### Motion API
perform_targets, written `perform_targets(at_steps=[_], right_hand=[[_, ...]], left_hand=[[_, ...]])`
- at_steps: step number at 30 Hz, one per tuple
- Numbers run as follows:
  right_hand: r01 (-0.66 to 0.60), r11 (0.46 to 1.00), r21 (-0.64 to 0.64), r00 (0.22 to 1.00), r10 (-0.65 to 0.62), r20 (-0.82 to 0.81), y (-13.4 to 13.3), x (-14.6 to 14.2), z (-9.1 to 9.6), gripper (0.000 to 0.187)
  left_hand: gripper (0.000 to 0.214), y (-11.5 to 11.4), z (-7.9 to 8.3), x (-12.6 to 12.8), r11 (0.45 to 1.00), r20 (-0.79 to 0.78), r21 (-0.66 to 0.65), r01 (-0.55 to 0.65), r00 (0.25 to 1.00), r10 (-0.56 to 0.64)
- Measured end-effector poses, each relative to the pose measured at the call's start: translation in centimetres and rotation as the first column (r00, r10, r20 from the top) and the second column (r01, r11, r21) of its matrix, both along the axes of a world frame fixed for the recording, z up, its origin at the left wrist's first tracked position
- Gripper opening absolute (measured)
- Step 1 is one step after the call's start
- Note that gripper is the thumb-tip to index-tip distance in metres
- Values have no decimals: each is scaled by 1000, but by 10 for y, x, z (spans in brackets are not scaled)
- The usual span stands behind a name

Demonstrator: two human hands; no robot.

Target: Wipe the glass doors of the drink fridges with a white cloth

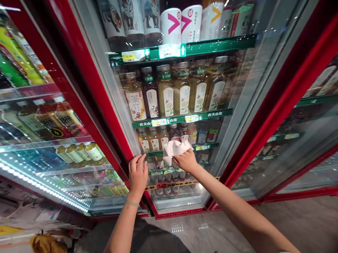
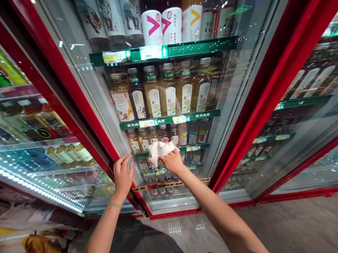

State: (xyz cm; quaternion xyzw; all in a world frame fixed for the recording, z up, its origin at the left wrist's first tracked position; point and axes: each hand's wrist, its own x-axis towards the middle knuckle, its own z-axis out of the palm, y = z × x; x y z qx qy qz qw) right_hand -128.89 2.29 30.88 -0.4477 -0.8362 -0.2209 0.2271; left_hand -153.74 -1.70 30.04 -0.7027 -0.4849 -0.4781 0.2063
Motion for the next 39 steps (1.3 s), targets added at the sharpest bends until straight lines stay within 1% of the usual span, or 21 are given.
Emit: perform_targets(at_steps=[2, 5, 7, 8, 10, 12, 14, 15, 17, 19, 22, 24, 26, 27, 29, 30, 31, 33, 35, 37, 39], right_hand=[[113, 993, 38, 990, -109, -93, 2, 1, -1, 24], [24, 1000, 2, 999, -24, -46, 6, 13, -6, 22], [-2, 999, -40, 1000, 1, -5, 8, 42, -15, 23], [39, 998, -46, 999, -40, -8, 8, 62, -21, 23], [227, 974, -26, 970, -228, -81, 8, 99, -32, 27], [453, 891, -8, 870, -445, -212, 10, 124, -45, 36], [569, 822, -21, 785, -551, -284, 13, 136, -59, 41], [560, 828, -36, 791, -547, -272, 15, 141, -66, 41], [449, 890, -82, 870, -457, -184, 15, 155, -77, 34], [373, 919, -129, 912, -388, -130, 11, 177, -85, 27], [454, 881, -133, 866, -472, -167, 5, 201, -91, 34], [596, 794, -122, 755, -605, -253, 4, 191, -96, 45], [703, 697, -139, 634, -703, -323, 4, 165, -100, 51], [681, 717, -153, 660, -690, -296, 4, 151, -102, 53], [472, 858, -204, 855, -502, -132, -1, 136, -103, 53], [365, 895, -256, 920, -389, -49, -4, 135, -103, 52], [295, 902, -314, 952, -304, 20, -8, 138, -101, 51], [278, 894, -350, 959, -282, 43, -13, 148, -96, 47], [295, 891, -345, 953, -302, 34, -14, 144, -91, 49], [334, 889, -312, 937, -350, 5, -12, 119, -85, 53], [327, 899, -291, 938, -347, -19, -10, 75, -80, 55]], left_hand=[[35, 2, -5, 16, 1000, 2, -12, -8, 1000, 8], [33, 6, -8, 34, 999, -13, -16, -48, 999, 47], [30, 9, -8, 39, 997, -19, 2, -82, 996, 82], [29, 10, -8, 40, 995, -20, 15, -95, 995, 95], [30, 14, -7, 43, 993, -18, 35, -116, 993, 117], [30, 18, -8, 53, 991, -23, 55, -118, 993, 120], [30, 20, -12, 72, 993, -60, 76, -93, 993, 98], [29, 20, -15, 83, 993, -87, 85, -76, 993, 83], [31, 20, -22, 104, 995, -139, 94, -41, 989, 54], [36, 19, -31, 119, 997, -172, 77, -10, 985, 23], [43, 18, -41, 127, 999, -178, 39, 34, 984, -26], [44, 18, -46, 128, 998, -164, 42, 48, 986, -40], [44, 19, -47, 127, 997, -151, 48, 58, 987, -50], [43, 20, -47, 126, 997, -149, 43, 61, 987, -54], [40, 19, -46, 120, 999, -147, 18, 48, 988, -45], [39, 18, -45, 115, 1000, -146, 6, 26, 989, -25], [38, 17, -45, 107, 1000, -143, -4, -4, 990, 3], [38, 14, -45, 87, 998, -127, -14, -65, 990, 63], [40, 9, -47, 67, 995, -110, -14, -102, 989, 100], [39, 5, -52, 49, 993, -87, -18, -119, 989, 117], [38, 2, -57, 37, 992, -53, -41, -123, 991, 120]])
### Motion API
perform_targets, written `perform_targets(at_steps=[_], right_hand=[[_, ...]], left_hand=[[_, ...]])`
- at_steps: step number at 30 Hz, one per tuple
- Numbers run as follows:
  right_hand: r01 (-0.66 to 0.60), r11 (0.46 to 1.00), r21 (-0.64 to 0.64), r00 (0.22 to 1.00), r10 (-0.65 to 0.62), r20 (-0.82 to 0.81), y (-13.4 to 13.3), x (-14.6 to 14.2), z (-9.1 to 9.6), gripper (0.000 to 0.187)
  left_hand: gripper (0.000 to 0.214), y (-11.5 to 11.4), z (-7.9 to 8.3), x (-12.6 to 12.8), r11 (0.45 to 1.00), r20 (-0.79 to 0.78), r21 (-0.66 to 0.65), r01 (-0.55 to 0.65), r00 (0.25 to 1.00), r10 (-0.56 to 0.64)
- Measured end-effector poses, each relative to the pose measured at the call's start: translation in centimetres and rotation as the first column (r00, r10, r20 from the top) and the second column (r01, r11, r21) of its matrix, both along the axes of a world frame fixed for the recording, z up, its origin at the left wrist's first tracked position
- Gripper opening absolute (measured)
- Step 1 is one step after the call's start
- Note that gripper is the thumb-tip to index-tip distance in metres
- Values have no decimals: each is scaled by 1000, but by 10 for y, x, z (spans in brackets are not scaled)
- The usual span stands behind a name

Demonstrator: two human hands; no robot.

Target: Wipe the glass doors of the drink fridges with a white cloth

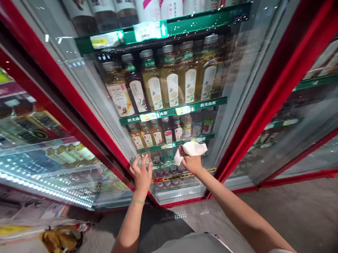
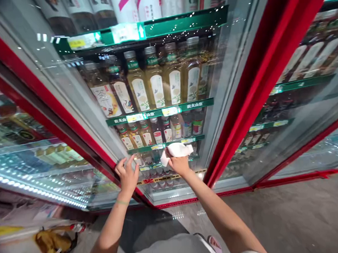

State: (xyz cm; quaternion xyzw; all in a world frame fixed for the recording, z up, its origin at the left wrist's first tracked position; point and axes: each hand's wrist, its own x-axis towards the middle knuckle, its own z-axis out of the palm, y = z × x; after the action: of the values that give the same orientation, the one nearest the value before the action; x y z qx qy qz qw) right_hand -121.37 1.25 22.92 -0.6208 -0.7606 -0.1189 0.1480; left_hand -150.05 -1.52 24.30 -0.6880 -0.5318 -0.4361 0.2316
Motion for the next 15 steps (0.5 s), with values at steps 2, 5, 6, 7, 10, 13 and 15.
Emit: perform_targets(at_steps=[2, 5, 6, 7, 10, 13, 15], right_hand=[[-118, 993, -16, 993, 118, 2, 0, -48, 5, 50], [-346, 937, -48, 938, 347, 11, -1, -109, 10, 40], [-403, 914, -45, 915, 404, 13, -3, -124, 12, 38], [-448, 893, -34, 893, 449, 15, -4, -137, 14, 37], [-538, 843, 9, 843, 538, 31, -9, -162, 20, 38], [-578, 815, 32, 815, 576, 61, -10, -164, 20, 41], [-573, 819, 31, 818, 569, 81, -9, -149, 14, 41]], left_hand=[[37, -4, -4, -10, 999, 44, -37, 26, 999, -25], [38, -12, -5, -26, 989, 142, -106, 100, 986, -84], [38, -15, -5, -32, 987, 185, -120, 106, 979, -82], [38, -19, -4, -38, 987, 225, -126, 96, 972, -65], [36, -30, -3, -56, 993, 293, -115, 19, 956, 15], [34, -38, -5, -65, 994, 307, -113, -4, 951, 39], [33, -40, -9, -65, 993, 318, -120, 8, 948, 31]])
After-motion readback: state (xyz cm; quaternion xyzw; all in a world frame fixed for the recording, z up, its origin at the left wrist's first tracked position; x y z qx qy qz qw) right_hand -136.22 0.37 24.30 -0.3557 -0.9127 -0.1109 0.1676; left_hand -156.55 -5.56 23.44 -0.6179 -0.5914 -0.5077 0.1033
